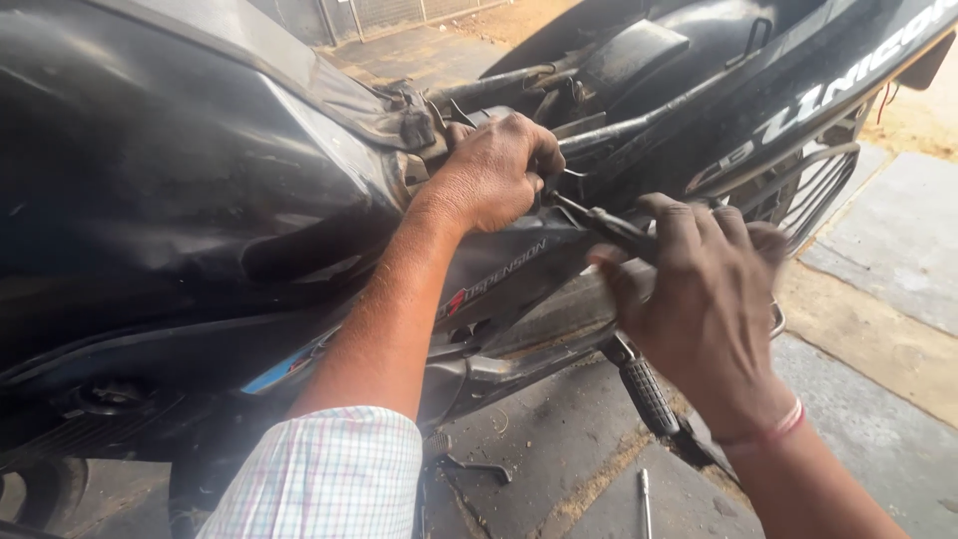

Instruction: Repairing or assembling the side panel and battery cover of a motorcycle using hand tools.

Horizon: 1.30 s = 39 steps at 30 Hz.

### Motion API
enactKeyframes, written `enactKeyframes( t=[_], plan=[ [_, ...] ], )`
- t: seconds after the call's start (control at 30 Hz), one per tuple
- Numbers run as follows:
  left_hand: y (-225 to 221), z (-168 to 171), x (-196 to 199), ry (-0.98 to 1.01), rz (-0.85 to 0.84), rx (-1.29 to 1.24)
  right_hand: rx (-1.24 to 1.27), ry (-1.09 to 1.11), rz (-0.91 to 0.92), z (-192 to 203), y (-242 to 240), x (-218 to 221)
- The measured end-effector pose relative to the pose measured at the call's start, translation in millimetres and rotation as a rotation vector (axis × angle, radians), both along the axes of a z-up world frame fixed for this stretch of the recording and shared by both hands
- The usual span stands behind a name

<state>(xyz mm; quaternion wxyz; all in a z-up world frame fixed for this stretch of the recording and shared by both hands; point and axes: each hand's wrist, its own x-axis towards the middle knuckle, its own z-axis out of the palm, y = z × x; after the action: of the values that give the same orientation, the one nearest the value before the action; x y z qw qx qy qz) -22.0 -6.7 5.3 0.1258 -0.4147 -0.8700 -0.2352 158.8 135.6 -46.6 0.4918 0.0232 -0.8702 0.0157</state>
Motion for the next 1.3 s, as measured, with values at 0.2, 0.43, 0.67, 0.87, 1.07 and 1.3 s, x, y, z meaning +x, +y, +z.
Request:
enactKeyframes(
  t=[0.2, 0.43, 0.67, 0.87, 1.07, 1.3],
  plan=[
    [-1.3, 6.6, 10.7, -0.044, 0.01, -0.03, 0.024, -0.124, -0.162, 9.0, -9.9, -0.5],
    [-3.0, 2.9, 2.6, -0.024, 0.023, -0.022, 0.025, -0.192, -0.267, 20.4, -20.3, 0.6],
    [-2.9, 9.9, 7.7, -0.076, 0.025, -0.077, 0.055, 0.055, -0.021, 10.9, -13.7, 0.6],
    [-1.7, 9.7, 12.0, -0.105, 0.049, -0.073, -0.031, -0.136, -0.159, 19.8, -21.0, 5.8],
    [-0.3, 5.6, 7.3, -0.093, 0.061, -0.074, -0.005, -0.223, -0.225, 32.3, -30.1, 9.3],
    [-1.3, 9.9, 10.9, -0.096, 0.037, -0.057, -0.045, -0.142, -0.149, 16.8, -19.4, 4.7]
  ],
)
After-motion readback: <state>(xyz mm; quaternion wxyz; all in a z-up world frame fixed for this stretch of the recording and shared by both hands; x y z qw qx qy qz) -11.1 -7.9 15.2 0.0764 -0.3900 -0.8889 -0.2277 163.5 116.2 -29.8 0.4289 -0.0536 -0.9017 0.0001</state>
